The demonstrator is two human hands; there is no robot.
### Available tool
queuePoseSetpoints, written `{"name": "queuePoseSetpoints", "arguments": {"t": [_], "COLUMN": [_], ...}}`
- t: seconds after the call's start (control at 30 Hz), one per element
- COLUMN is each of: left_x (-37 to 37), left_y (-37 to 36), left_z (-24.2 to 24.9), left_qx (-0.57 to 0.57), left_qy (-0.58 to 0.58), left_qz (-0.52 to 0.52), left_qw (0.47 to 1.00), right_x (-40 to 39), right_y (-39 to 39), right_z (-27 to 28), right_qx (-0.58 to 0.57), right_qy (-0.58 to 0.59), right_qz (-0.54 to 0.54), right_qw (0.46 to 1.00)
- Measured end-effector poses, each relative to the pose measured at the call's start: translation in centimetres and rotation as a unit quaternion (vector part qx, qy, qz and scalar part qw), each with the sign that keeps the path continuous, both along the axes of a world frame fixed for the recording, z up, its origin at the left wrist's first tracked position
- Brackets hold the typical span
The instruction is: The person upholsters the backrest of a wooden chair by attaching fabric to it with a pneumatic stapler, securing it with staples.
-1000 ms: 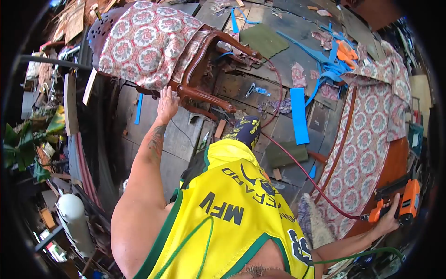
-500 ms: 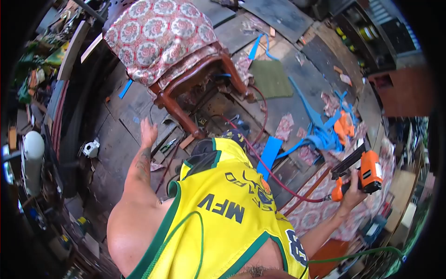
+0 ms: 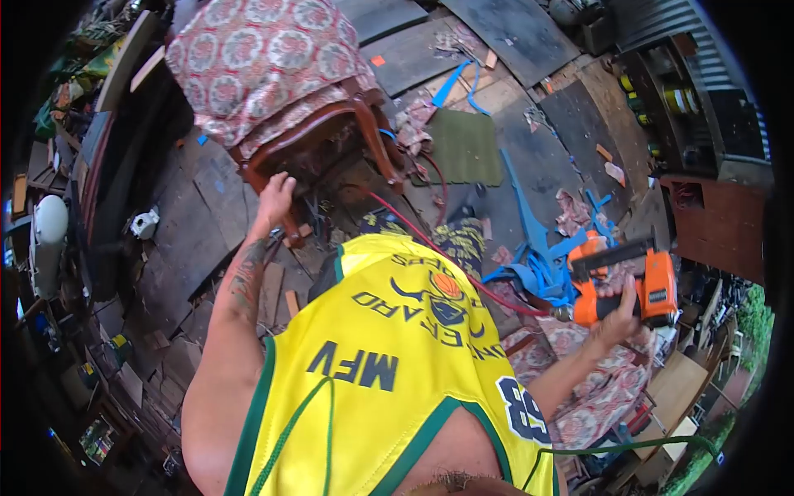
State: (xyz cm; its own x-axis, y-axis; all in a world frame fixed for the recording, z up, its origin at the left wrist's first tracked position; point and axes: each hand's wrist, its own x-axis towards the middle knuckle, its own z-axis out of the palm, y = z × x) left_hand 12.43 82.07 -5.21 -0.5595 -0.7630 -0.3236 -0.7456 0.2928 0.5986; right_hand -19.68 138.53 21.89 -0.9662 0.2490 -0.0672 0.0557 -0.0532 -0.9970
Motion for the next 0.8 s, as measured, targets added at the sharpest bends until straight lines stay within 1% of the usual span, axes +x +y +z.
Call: {"name": "queuePoseSetpoints", "arguments": {"t": [0.03, 0.07, 0.13, 0.23, 0.27, 0.33, 0.4, 0.47, 0.53, 0.6, 0.63, 0.67, 0.73, 0.8], "left_x": [-1.2, -1.8, -2.9, -4.9, -4.7, -5.8, -7.9, -9.4, -15.8, -17.4, -17.9, -18.9, -20.3, -20.7], "left_y": [0.3, 0.0, 0.0, 1.6, 2.0, 4.3, 6.2, 9.0, 12.2, 12.9, 13.0, 13.0, 13.3, 13.4], "left_z": [0.0, -1.0, -2.6, -3.3, -5.1, -5.2, -5.1, -7.3, -0.9, -2.1, -2.5, -2.1, -0.8, -0.5], "left_qx": [-0.003, 0.015, 0.036, 0.026, 0.008, 0.035, 0.09, 0.015, 0.015, 0.009, 0.0, -0.004, -0.008, 0.009], "left_qy": [0.003, 0.003, 0.024, 0.014, 0.02, -0.021, -0.15, -0.097, -0.087, -0.033, -0.024, -0.02, -0.018, -0.017], "left_qz": [0.016, 0.035, 0.08, 0.174, 0.189, 0.217, 0.201, 0.222, 0.276, 0.302, 0.299, 0.315, 0.331, 0.363], "left_qw": [1.0, 0.999, 0.996, 0.984, 0.982, 0.975, 0.964, 0.97, 0.957, 0.953, 0.954, 0.949, 0.943, 0.932], "right_x": [-2.3, -4.2, -8.1, -16.0, -18.7, -24.0, -29.9, -35.1, -37.9, -41.3, -42.8, -44.4, -47.2, -48.7], "right_y": [-0.2, -1.1, -3.3, -3.1, -3.4, -3.2, -2.0, -2.0, -4.9, -6.9, -8.2, -9.6, -12.9, -16.9], "right_z": [-0.3, -0.6, -0.1, -1.3, -1.2, -1.0, -0.9, -0.1, 2.9, 3.8, 4.1, 4.2, 3.6, 3.2], "right_qx": [0.025, 0.046, 0.071, 0.084, 0.099, 0.084, 0.077, 0.105, 0.112, 0.134, 0.151, 0.169, 0.16, 0.149], "right_qy": [0.004, 0.008, 0.014, 0.023, 0.019, 0.003, -0.02, 0.011, 0.011, 0.056, 0.066, 0.076, 0.085, 0.095], "right_qz": [0.01, 0.023, -0.008, 0.022, 0.025, 0.049, 0.06, 0.069, 0.096, 0.125, 0.134, 0.143, 0.184, 0.224], "right_qw": [1.0, 0.999, 0.997, 0.996, 0.995, 0.995, 0.995, 0.992, 0.989, 0.981, 0.977, 0.972, 0.966, 0.959]}}
